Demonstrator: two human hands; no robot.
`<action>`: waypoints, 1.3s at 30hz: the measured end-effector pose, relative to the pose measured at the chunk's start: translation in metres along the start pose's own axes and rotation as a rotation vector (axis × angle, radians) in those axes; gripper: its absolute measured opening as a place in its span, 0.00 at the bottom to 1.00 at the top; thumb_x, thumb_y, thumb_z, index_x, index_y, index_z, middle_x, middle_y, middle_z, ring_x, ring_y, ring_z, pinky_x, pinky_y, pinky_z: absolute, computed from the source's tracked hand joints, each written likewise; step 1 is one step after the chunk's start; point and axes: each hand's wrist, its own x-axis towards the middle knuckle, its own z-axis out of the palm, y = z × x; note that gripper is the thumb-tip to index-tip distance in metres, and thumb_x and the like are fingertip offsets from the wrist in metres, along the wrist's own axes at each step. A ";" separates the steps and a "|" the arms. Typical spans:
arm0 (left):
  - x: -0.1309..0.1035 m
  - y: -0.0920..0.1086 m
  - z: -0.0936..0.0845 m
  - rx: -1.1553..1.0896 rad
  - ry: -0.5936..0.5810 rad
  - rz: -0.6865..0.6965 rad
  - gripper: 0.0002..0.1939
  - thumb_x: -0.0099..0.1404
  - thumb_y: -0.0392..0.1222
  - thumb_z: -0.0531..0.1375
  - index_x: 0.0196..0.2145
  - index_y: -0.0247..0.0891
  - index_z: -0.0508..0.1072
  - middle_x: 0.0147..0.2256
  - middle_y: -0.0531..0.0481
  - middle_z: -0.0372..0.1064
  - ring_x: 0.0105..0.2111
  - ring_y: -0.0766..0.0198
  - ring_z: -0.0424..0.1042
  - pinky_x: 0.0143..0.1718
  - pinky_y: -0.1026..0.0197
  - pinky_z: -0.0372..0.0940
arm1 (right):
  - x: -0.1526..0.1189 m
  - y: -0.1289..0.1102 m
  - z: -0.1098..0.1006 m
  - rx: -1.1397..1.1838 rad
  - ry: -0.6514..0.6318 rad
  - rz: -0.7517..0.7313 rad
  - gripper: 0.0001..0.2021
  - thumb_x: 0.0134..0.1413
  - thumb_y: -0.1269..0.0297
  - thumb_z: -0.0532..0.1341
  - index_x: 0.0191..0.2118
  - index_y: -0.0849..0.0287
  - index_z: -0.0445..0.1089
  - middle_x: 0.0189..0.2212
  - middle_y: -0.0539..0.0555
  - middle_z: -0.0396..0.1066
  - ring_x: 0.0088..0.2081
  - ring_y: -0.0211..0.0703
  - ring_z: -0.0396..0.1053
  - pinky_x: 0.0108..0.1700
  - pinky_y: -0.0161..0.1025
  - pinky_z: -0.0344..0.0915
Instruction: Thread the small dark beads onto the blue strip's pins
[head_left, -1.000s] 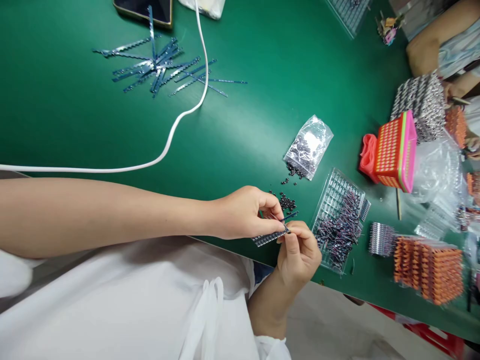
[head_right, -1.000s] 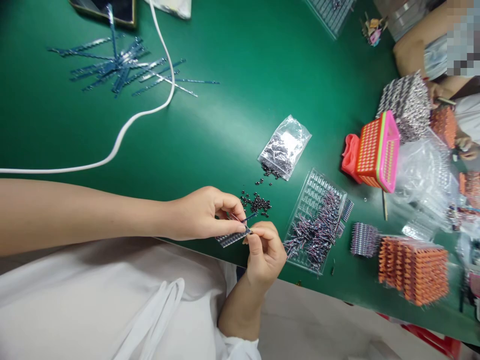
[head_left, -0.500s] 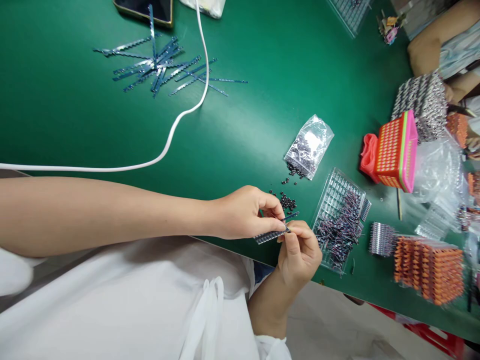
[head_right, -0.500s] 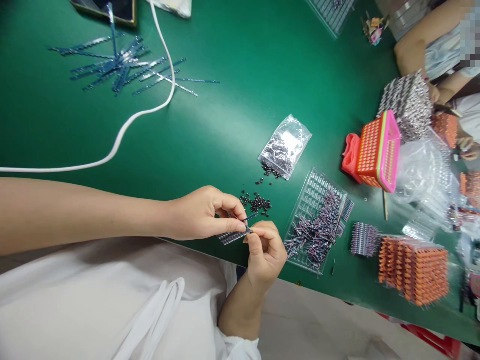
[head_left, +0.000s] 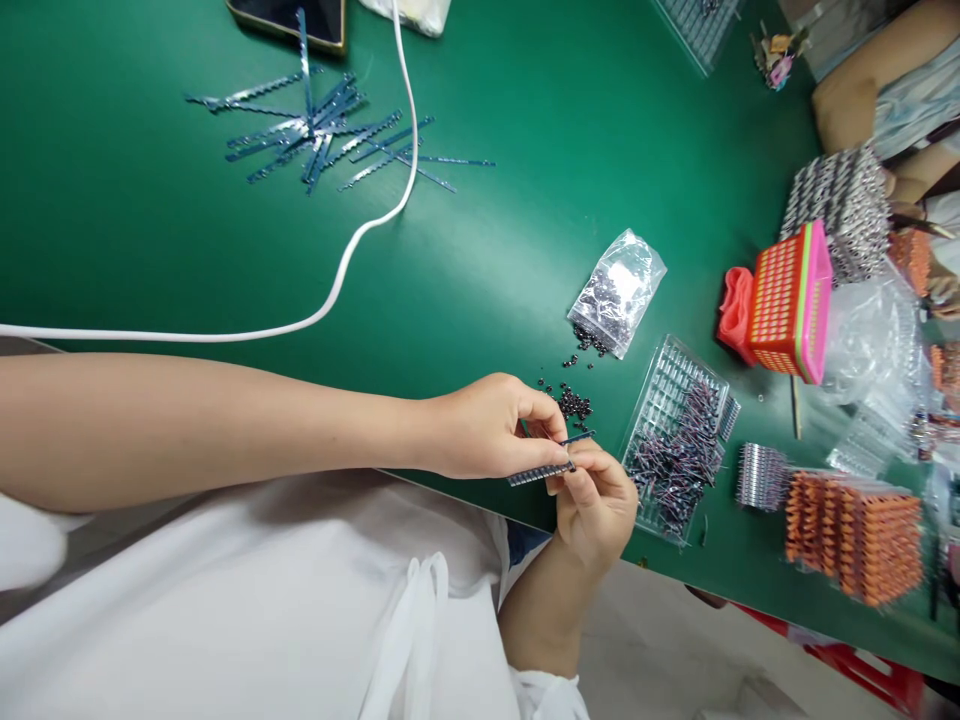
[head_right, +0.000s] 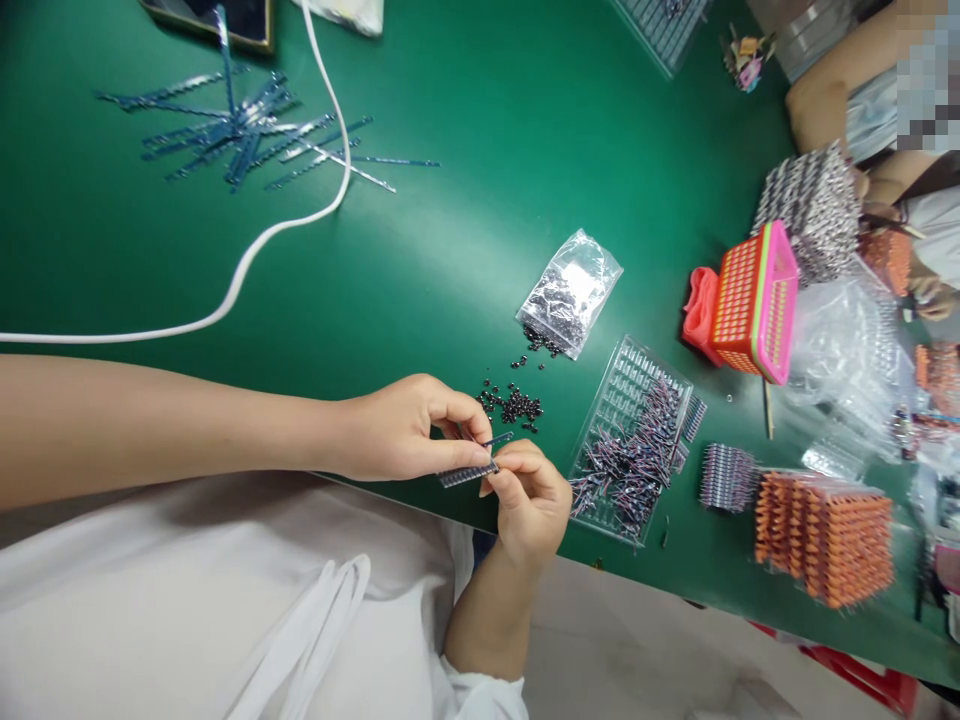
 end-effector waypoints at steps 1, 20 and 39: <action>0.000 0.000 0.000 0.007 -0.004 0.000 0.10 0.62 0.43 0.61 0.31 0.33 0.76 0.27 0.50 0.75 0.27 0.66 0.72 0.29 0.67 0.63 | 0.000 0.000 0.000 0.006 -0.006 0.009 0.04 0.53 0.62 0.68 0.33 0.56 0.76 0.26 0.48 0.69 0.22 0.34 0.66 0.20 0.32 0.62; 0.000 -0.010 0.006 0.039 0.016 0.025 0.11 0.62 0.44 0.60 0.29 0.33 0.75 0.26 0.49 0.75 0.27 0.66 0.71 0.28 0.67 0.62 | 0.001 -0.001 0.004 0.027 -0.026 0.041 0.04 0.53 0.63 0.68 0.32 0.56 0.75 0.26 0.49 0.69 0.25 0.35 0.68 0.20 0.30 0.66; 0.000 -0.010 0.004 0.113 -0.025 0.094 0.10 0.63 0.38 0.59 0.27 0.33 0.77 0.25 0.49 0.75 0.26 0.68 0.69 0.27 0.67 0.59 | -0.001 0.005 -0.001 0.010 -0.035 0.094 0.06 0.50 0.62 0.71 0.31 0.56 0.76 0.28 0.50 0.71 0.27 0.36 0.71 0.21 0.32 0.72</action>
